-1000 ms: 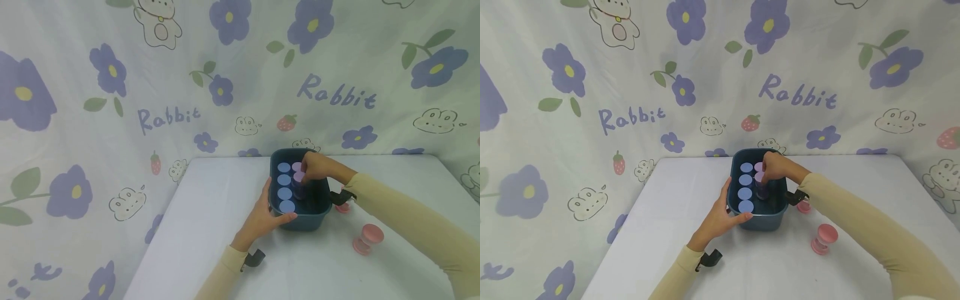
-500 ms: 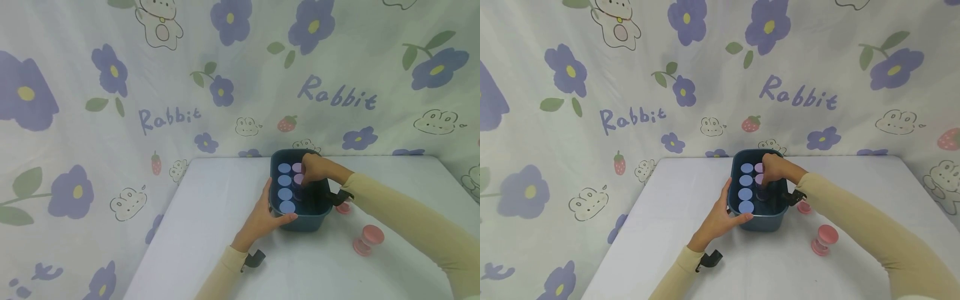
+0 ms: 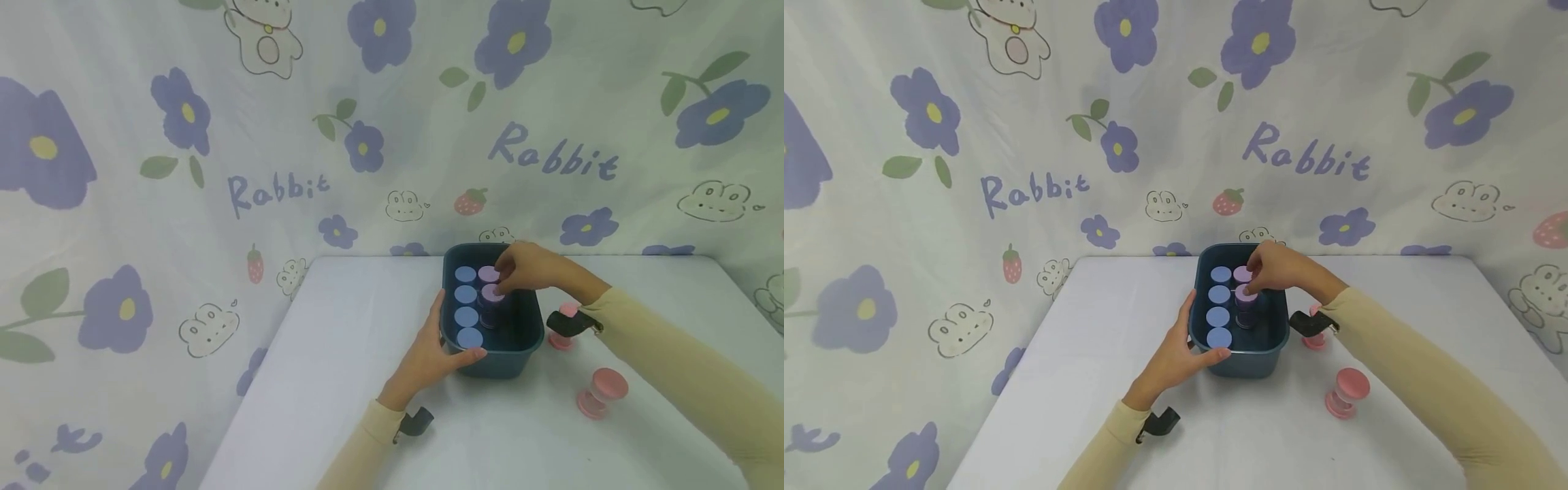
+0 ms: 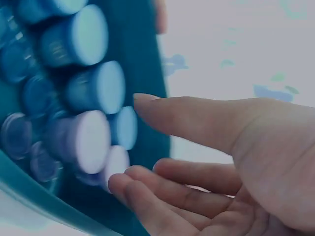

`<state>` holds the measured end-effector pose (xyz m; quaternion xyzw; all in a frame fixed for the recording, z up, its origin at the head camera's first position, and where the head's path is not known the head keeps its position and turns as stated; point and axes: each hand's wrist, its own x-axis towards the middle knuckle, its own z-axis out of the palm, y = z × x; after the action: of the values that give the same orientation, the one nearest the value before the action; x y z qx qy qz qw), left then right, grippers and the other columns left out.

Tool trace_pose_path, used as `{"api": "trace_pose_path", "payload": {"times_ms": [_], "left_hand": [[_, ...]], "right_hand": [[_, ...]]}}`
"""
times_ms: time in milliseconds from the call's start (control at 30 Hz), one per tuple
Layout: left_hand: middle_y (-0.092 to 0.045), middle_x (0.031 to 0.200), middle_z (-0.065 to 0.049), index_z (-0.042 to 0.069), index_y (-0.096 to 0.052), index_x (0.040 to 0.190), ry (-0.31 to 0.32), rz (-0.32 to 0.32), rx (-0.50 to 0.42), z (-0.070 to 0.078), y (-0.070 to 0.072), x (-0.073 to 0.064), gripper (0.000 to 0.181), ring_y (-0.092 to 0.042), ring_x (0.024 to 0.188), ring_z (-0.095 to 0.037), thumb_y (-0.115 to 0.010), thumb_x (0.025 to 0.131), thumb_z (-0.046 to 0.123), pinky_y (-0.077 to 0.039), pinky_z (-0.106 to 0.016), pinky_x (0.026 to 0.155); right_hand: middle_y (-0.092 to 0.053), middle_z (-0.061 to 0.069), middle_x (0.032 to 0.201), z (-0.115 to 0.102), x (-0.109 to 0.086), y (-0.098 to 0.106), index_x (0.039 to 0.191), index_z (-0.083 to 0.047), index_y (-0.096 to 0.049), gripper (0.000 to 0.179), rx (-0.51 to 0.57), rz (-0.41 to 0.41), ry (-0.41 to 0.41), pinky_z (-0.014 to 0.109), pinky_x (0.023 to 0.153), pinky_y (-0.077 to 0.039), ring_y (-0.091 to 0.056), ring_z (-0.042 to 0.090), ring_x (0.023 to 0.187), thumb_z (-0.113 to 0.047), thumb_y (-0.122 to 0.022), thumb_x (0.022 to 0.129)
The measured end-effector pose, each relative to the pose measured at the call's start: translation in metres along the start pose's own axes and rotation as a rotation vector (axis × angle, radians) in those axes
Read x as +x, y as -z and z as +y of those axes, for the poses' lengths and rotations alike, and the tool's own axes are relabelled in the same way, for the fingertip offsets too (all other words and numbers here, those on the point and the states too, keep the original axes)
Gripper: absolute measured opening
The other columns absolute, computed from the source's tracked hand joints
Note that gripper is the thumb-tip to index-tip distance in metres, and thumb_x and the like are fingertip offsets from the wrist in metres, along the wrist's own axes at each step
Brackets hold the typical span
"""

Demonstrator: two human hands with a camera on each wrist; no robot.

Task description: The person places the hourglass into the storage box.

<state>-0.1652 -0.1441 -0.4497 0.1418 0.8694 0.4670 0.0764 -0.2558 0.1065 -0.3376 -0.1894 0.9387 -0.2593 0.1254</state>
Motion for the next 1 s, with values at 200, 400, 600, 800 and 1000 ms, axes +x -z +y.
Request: {"api": "trace_pose_path", "payload": {"times_ms": [200,400,600,800,1000], "left_hand": [[-0.016,0.174,0.014,0.050,0.000,0.161,0.000,-0.004,-0.013,0.001,-0.001,0.000,0.120,-0.026,0.160,-0.023,-0.078,0.074,0.075,-0.032,-0.065,0.123],[-0.015,0.174,0.015,0.050,0.000,0.162,-0.005,0.003,-0.009,0.000,-0.001,0.001,0.121,-0.024,0.161,-0.022,-0.079,0.074,0.074,-0.031,-0.064,0.124],[-0.013,0.174,0.016,0.051,0.000,0.161,0.006,0.002,-0.006,0.000,0.000,0.002,0.120,-0.023,0.161,-0.021,-0.079,0.073,0.074,-0.030,-0.063,0.125],[-0.014,0.174,0.015,0.053,0.000,0.160,0.011,0.002,-0.011,-0.002,-0.002,0.003,0.120,-0.024,0.161,-0.021,-0.079,0.073,0.074,-0.030,-0.063,0.125],[-0.013,0.174,0.016,0.052,0.000,0.161,-0.001,0.001,-0.012,-0.002,-0.001,0.003,0.120,-0.023,0.161,-0.021,-0.079,0.073,0.074,-0.030,-0.063,0.125]], "right_hand": [[-0.075,0.020,0.116,0.014,-0.030,0.014,0.126,0.004,-0.069,0.046,0.119,0.160,0.073,0.052,0.093,-0.063,-0.073,0.035,0.105,-0.021,-0.081,0.090],[-0.073,0.019,0.123,0.043,-0.062,0.018,0.130,-0.003,-0.068,0.048,0.219,0.278,-0.009,0.034,0.091,-0.063,-0.073,0.031,0.112,-0.032,-0.078,0.094],[-0.075,-0.008,0.118,0.080,-0.087,0.006,0.135,-0.009,-0.065,0.053,0.388,0.364,-0.096,0.004,0.082,-0.051,-0.067,-0.011,0.099,-0.039,-0.077,0.093],[-0.072,-0.027,0.114,0.113,-0.104,-0.012,0.140,-0.008,-0.061,0.054,0.470,0.380,-0.094,0.002,0.083,-0.049,-0.064,-0.017,0.101,-0.034,-0.076,0.095],[-0.072,-0.025,0.119,0.140,-0.112,-0.032,0.143,-0.009,-0.059,0.054,0.498,0.362,-0.082,0.003,0.084,-0.049,-0.066,-0.017,0.103,-0.032,-0.075,0.096]]}}
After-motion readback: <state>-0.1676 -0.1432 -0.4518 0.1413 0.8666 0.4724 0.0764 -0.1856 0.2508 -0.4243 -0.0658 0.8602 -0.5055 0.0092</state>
